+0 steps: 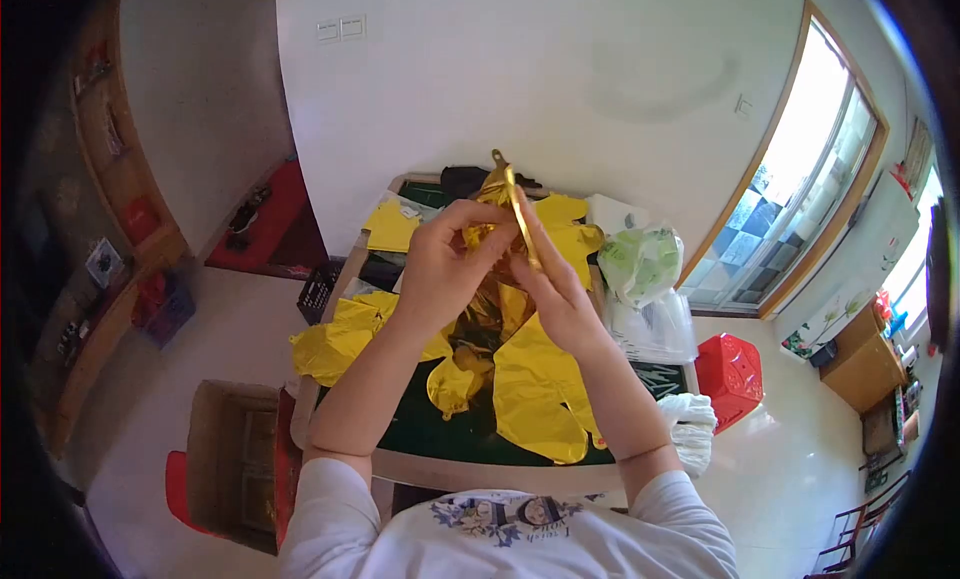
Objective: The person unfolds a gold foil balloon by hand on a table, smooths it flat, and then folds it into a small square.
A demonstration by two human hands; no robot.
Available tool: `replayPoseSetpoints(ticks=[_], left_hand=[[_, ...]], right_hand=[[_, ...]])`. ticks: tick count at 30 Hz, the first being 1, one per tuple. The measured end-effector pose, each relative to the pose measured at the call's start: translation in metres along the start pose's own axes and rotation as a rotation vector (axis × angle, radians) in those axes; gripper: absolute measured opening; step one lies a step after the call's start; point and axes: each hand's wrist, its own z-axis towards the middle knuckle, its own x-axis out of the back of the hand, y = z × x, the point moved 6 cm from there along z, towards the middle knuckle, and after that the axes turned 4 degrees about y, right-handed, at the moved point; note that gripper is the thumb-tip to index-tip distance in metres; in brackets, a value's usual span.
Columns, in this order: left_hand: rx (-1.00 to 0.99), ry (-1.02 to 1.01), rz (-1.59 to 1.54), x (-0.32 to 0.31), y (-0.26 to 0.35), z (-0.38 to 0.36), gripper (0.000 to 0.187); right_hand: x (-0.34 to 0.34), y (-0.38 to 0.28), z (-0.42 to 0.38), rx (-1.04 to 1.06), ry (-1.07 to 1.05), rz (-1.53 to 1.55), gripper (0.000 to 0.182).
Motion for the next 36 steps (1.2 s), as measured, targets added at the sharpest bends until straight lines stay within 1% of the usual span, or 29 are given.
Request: replayPoseSetpoints(ticks=[1,3,4,6,7,9,10,12,13,15,16,18,19,21,22,24,25,27,30,31,33,34,35,36], left_hand=[[0.0,0.002,0.001,0.001,0.004,0.001,0.01],[0.206,-0.067,-0.063,0.001,0.005,0.001,0.016],[0.207,-0.064,-0.061,0.003,-0.003,0.003,0.016],[0.135,-0.119,0.008,0.003,-0.016,0.006,0.02],[0.136,-0.119,0.008,0.003,-0.018,0.005,0.02],[0.291,-0.1,-0.192,0.0,-0.024,0.001,0.022],[0.292,-0.099,-0.192,0.001,-0.027,0.001,0.022],[0.32,-0.127,-0.204,0.001,-0.037,0.001,0.02],[0.321,-0.127,-0.204,0.0,-0.038,0.0,0.02],[0.32,-0.127,-0.216,-0.001,-0.035,0.0,0.021],[0.321,-0.127,-0.216,-0.001,-0.035,0.0,0.021],[0.339,-0.131,-0.154,-0.002,-0.037,-0.001,0.022],[0.34,-0.131,-0.156,-0.002,-0.037,-0.001,0.022],[0.37,-0.126,-0.291,-0.003,-0.039,0.0,0.025],[0.37,-0.125,-0.291,-0.004,-0.037,-0.001,0.025],[0.343,-0.074,-0.27,-0.004,-0.03,0.0,0.024],[0.342,-0.073,-0.27,-0.003,-0.031,0.0,0.024],[0.401,-0.056,-0.344,-0.001,-0.036,0.0,0.025],[0.46,-0.092,-0.357,-0.002,-0.032,-0.003,0.025],[0.459,-0.091,-0.357,0.0,-0.032,-0.005,0.025],[0.522,-0.075,-0.458,0.003,-0.034,-0.009,0.02],[0.522,-0.075,-0.457,0.004,-0.035,-0.008,0.02],[0.518,-0.092,-0.395,0.005,-0.036,-0.008,0.019],[0.514,-0.107,-0.333,0.005,-0.038,-0.008,0.021]], right_hand=[[0.003,0.004,0.001,0.0,-0.002,0.001,0.082],[-0.001,-0.003,0.001,0.276,-0.096,-0.337,0.087],[-0.004,-0.003,0.0,0.276,-0.098,-0.335,0.087],[-0.009,-0.009,-0.003,0.286,-0.052,-0.415,0.077],[-0.009,-0.009,-0.004,0.285,-0.052,-0.414,0.077],[-0.011,-0.006,-0.004,0.246,-0.09,-0.49,0.074],[-0.012,-0.006,-0.003,0.245,-0.09,-0.49,0.074],[-0.01,-0.009,-0.002,0.335,-0.031,-0.534,0.072],[-0.009,-0.007,-0.001,0.335,-0.031,-0.534,0.072],[-0.003,0.007,0.002,0.149,-0.061,-0.206,0.084],[-0.003,0.006,0.002,0.148,-0.06,-0.207,0.084],[-0.004,0.01,0.001,0.067,-0.072,-0.065,0.083],[-0.003,0.011,0.001,0.066,-0.072,-0.065,0.083],[-0.003,0.005,0.001,0.225,-0.052,-0.294,0.073],[-0.003,0.004,0.001,0.225,-0.054,-0.294,0.073],[-0.006,-0.007,-0.001,0.39,-0.033,-0.485,0.075],[-0.006,-0.007,-0.001,0.39,-0.034,-0.485,0.075],[-0.008,-0.001,-0.001,0.313,-0.09,-0.53,0.079],[-0.01,0.0,-0.002,0.337,-0.079,-0.612,0.081],[-0.009,-0.002,-0.002,0.337,-0.08,-0.612,0.081],[-0.005,-0.007,-0.001,0.272,-0.076,-0.461,0.083],[-0.006,-0.005,-0.001,0.272,-0.076,-0.461,0.083],[-0.006,-0.001,-0.001,0.235,-0.069,-0.346,0.083],[-0.006,0.002,-0.001,0.198,-0.063,-0.232,0.084]])
